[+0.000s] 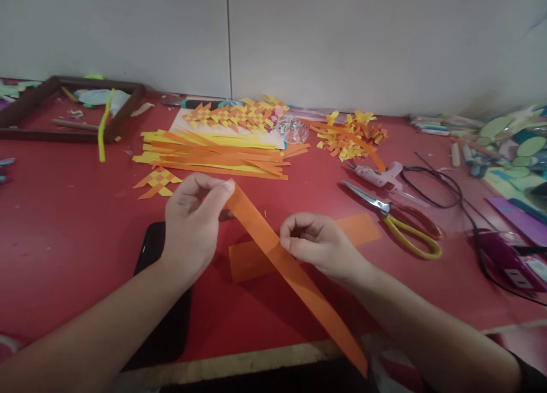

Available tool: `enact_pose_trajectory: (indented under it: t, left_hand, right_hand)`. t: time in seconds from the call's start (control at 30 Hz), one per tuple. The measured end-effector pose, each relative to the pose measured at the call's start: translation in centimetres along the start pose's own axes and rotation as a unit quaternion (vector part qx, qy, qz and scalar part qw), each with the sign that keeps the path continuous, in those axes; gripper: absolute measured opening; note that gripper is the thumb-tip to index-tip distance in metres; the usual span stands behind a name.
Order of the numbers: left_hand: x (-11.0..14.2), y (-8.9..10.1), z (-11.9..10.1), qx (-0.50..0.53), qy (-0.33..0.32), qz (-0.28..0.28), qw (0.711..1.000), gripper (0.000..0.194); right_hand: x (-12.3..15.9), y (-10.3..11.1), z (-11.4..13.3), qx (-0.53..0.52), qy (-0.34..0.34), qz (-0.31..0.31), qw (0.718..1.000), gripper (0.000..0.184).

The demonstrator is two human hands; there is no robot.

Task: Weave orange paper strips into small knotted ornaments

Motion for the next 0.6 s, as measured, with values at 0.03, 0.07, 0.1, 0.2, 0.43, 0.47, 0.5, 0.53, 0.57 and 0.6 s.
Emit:
enact_pose_trajectory:
  t: [0.03,0.07,0.1,0.2,0.43,0.47,0.5,0.53,0.57,0.6]
  left_hand:
    - [-0.1,0.0,-0.1,0.007,0.002,-0.013,1.000,0.022]
    - [-0.2,0.1,-0.1,0.010,0.009,-0.020,1.000,0.022]
    - [-0.3,0.1,0.0,0.011,0.022,-0.017,1.000,0.021]
    - [-0.1,0.0,0.3,-0.010,0.125,0.060,0.990,0.021]
    - [1.0,-0.2,0.8,-0.167,0.271,0.254,0.913,0.012]
    - [1.0,-0.2,0.8,-0.167,0.258,0.251,0.918,0.012]
    - [1.0,-0.3,0.8,-0.161,0.251,0.249,0.922,0.011]
    - [1.1,-0.3,0.8,-0.149,0.246,0.248,0.925,0.010]
    - [1.1,-0.3,0.8,-0.135,0.243,0.246,0.928,0.009]
    - [1.1,-0.3,0.8,-0.120,0.239,0.244,0.932,0.008]
  right_hand:
    - [0.0,0.0,0.0,0.006,0.001,-0.001,1.000,0.004]
    - [0.0,0.1,0.0,0.012,0.003,-0.005,1.000,0.003]
    - [0.0,0.1,-0.1,0.016,0.004,-0.012,1.000,0.003]
    - [0.0,0.4,-0.3,0.014,0.009,-0.042,0.999,0.002]
    - [-0.2,0.2,-0.3,0.010,0.018,-0.038,0.999,0.005]
    - [-0.2,0.1,-0.3,0.007,0.018,-0.035,0.999,0.005]
    - [-0.2,0.0,-0.2,0.004,0.020,-0.035,0.999,0.005]
    - [-0.2,0.0,-0.2,0.001,0.021,-0.034,0.999,0.006]
    - [-0.2,0.0,-0.1,-0.003,0.022,-0.033,0.999,0.006]
    - [-0.2,0.0,-0.1,-0.006,0.022,-0.032,0.999,0.007]
Point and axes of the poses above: each hand's wrist, its own x-axis away from the middle knuckle, its own y-axis out of the back of the hand, z = x × y, the point moved 1 cm from there along -x, towards the middle knuckle, and after that the axes turned 15 degrees about x, right-handed, at the moved point
